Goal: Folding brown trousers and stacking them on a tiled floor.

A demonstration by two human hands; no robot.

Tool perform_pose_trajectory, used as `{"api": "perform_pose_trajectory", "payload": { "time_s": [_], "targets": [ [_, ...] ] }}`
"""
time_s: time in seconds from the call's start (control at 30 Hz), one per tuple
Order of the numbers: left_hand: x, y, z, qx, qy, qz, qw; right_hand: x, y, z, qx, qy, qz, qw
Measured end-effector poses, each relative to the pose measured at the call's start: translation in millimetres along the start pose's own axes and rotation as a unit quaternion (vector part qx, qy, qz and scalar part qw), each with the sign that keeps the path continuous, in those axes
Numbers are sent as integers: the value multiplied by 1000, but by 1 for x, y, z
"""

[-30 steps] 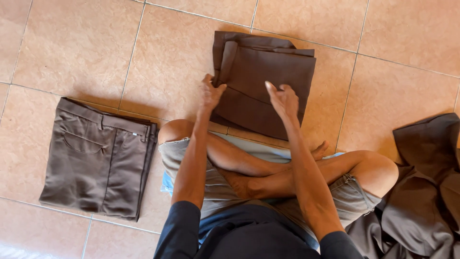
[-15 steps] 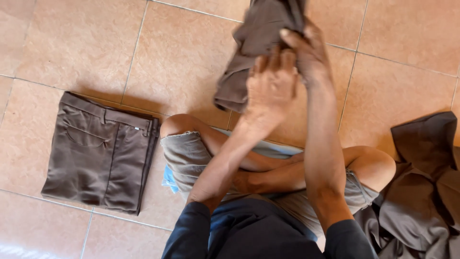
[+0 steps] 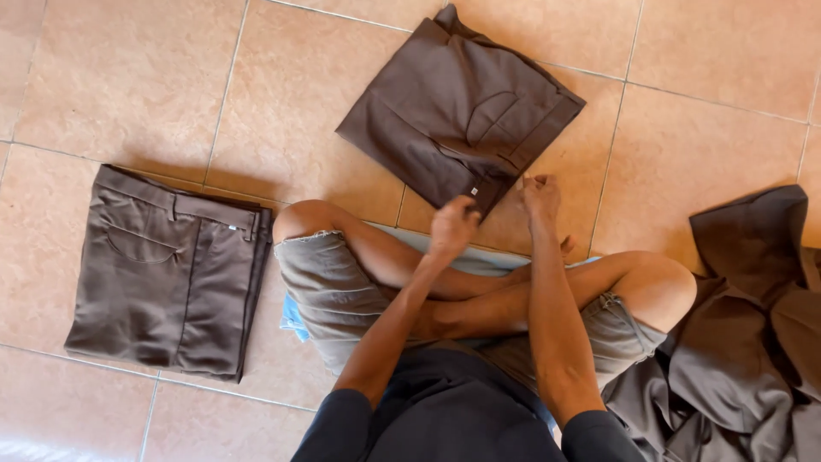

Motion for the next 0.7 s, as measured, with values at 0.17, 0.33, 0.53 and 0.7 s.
{"api": "perform_pose_trajectory", "payload": {
  "time_s": [0.17,0.33,0.53,0.7],
  "targets": [
    [73,-5,4,-172,236,-26,956,-2,-6,-15,-51,144,-184,971],
    [65,-6,31,-199,267,-62,941,34,-13,-59,-72,145,-111,981],
    [52,17,25,-186,252,-103,944,29,-12,-56,-79,196,-109,971],
    [110,16,47,-47,255,60,964,0,-11,-37,-82,160,-215,960]
  ]
}}
Point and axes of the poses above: each hand's wrist, its own z-axis towards the middle knuckle, its own y-axis out of the back of the hand, x = y × z, the point moved 1 cm from there along z, towards the middle knuckle, and after that the axes turned 14 degrees about -x, right-handed, at the moved point
